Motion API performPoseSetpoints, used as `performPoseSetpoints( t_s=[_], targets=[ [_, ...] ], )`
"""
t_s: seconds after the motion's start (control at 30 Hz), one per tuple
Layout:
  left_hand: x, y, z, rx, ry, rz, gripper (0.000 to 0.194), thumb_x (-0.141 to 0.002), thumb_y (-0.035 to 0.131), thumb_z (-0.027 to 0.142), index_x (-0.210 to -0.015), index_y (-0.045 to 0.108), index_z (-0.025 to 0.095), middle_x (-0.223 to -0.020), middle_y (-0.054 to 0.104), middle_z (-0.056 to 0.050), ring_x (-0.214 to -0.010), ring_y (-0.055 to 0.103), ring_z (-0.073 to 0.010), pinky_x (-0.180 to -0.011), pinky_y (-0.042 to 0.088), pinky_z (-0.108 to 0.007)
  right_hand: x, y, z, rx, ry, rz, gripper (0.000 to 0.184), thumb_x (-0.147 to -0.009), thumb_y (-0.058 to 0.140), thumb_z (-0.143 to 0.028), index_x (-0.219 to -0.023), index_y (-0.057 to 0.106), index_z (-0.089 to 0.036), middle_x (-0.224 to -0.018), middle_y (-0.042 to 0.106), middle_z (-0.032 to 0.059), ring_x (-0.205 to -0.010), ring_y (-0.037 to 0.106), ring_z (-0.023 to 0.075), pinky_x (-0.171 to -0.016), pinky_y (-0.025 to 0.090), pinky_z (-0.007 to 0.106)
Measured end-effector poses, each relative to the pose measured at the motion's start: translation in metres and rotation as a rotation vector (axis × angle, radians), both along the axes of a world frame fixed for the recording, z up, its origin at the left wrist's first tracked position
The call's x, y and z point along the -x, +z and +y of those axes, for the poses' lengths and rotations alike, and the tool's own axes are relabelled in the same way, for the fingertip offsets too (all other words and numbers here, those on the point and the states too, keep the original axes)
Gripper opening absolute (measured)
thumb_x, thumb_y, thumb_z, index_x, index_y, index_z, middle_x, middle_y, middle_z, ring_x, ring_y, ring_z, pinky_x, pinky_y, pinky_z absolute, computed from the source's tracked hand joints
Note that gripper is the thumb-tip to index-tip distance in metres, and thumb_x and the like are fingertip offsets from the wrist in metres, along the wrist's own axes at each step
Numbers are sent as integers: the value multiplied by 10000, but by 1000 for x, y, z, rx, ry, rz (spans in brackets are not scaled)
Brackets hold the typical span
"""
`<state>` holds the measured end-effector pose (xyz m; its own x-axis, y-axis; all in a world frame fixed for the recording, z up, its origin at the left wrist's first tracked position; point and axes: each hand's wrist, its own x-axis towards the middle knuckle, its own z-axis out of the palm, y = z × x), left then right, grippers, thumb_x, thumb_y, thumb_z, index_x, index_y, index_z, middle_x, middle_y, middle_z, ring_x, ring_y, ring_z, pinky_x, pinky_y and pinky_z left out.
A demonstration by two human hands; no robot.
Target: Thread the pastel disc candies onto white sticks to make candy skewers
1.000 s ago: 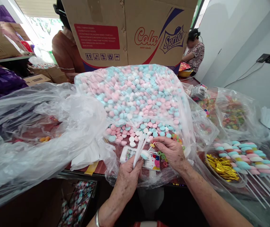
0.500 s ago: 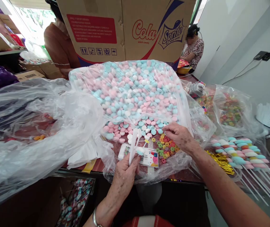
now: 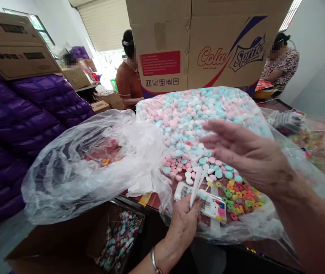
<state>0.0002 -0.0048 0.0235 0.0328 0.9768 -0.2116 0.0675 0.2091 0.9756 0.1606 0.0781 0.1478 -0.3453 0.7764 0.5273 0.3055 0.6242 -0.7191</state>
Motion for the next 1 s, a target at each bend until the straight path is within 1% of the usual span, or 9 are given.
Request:
performPoseSetpoints(
  t_s=[0.1, 0.17, 0.23, 0.3, 0.37, 0.43, 0.5, 0.63, 1.0],
  targets=[
    [0, -3, 1, -6, -1, 1, 325, -866, 549, 316, -575, 466, 198, -520, 437, 60, -513, 352, -99, -504, 271, -233, 26, 21, 0, -159, -28, 168, 334, -933, 535, -270, -1261, 597, -293, -1169, 671, 28, -1045, 648, 193, -898, 532, 355],
    [1, -7, 2, -18, -7, 2, 325, -865, 552, 323, -574, 495, 191, -514, 452, 54, -515, 373, -104, -508, 283, -230, 24, 12, 4, -226, -88, 56, 272, -932, 524, -227, -1171, 650, -256, -1123, 691, 36, -1049, 647, 192, -925, 513, 347],
    [1, -11, 4, -22, -7, 1, 310, -862, 570, 362, -610, 555, 182, -497, 449, 55, -508, 379, -109, -502, 281, -230, 9, -7, 8, -235, -157, -124, 225, -928, 507, -198, -1062, 687, -216, -1048, 712, 48, -1009, 654, 193, -903, 504, 331],
    [2, -15, 4, -19, 10, -24, 304, -850, 594, 410, -656, 604, 176, -474, 435, 60, -488, 371, -110, -483, 265, -231, -12, -29, 12, -140, -208, -329, 207, -920, 502, -185, -985, 699, -197, -971, 724, 50, -929, 665, 192, -833, 501, 308],
    [2, -17, 5, -4, 28, -51, 307, -828, 624, 441, -677, 625, 174, -457, 412, 67, -475, 372, -111, -470, 256, -229, -30, -50, 14, 46, -223, -567, 195, -902, 510, -163, -915, 703, -191, -908, 728, 46, -847, 665, 190, -763, 483, 291],
    [2, -18, 5, 7, 39, -66, 311, -807, 644, 458, -680, 623, 174, -453, 402, 71, -468, 372, -108, -460, 249, -224, -39, -67, 15, 215, -213, -784, 185, -882, 523, -142, -876, 702, -188, -886, 727, 49, -813, 659, 195, -731, 455, 285],
    [2, -17, 6, 8, 38, -66, 318, -802, 645, 465, -674, 600, 178, -461, 409, 73, -458, 357, -99, -449, 235, -219, -39, -81, 14, 284, -197, -908, 179, -890, 524, -156, -890, 700, -191, -920, 724, 60, -837, 655, 201, -732, 431, 279],
    [2, -21, 6, 8, 35, -54, 317, -818, 628, 468, -698, 569, 181, -479, 438, 76, -421, 303, -76, -423, 198, -214, -27, -94, 11, 287, -213, -953, 228, -957, 461, -198, -1006, 683, -196, -1028, 712, 97, -946, 644, 207, -772, 404, 264],
    [7, -32, 6, 35, 49, -79, 378, -829, 641, 496, -636, 551, 183, -469, 441, 70, -401, 293, -66, -395, 184, -211, -19, -99, 12, 334, -275, -947, 253, -994, 404, -215, -1076, 641, -181, -1065, 687, 97, -1014, 608, 212, -778, 368, 265]
  ],
)
